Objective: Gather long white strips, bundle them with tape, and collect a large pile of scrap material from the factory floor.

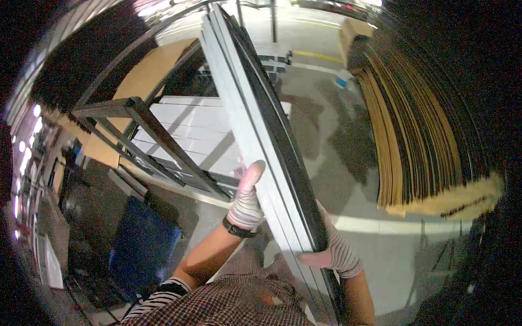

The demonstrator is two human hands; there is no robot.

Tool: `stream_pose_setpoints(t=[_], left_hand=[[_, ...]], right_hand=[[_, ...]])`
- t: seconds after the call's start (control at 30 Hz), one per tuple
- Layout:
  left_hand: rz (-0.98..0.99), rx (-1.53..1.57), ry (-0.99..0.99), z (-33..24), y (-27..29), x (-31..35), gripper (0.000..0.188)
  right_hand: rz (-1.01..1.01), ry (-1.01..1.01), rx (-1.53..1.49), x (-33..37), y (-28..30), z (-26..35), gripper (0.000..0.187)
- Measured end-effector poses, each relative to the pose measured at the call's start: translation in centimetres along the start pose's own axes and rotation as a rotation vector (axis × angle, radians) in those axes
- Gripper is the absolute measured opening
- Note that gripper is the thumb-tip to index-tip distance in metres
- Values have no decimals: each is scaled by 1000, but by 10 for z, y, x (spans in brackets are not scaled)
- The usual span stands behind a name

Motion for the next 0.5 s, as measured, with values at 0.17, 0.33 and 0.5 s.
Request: stream_pose_setpoints(t=[0.17, 0.33, 0.5], left_hand=[[-45, 60, -255, -97, 66, -96, 78], [-295, 92, -556, -211, 122, -167, 62], [-778, 114, -769, -302, 230, -195, 47]], right_hand=[[232, 15, -59, -209, 13, -9, 132], [489, 24, 32, -391, 19, -55, 132], [776, -103, -98, -560, -51, -92, 129]])
Point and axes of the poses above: each hand's wrist, its own x-axis away from the middle knuckle, its own y-axis out of the back of the hand, z = x × y, the point moved 1 cm from there along -x, towards the middle knuckle, and after that the axes turned 14 degrees about y, right-handed, at the moved point
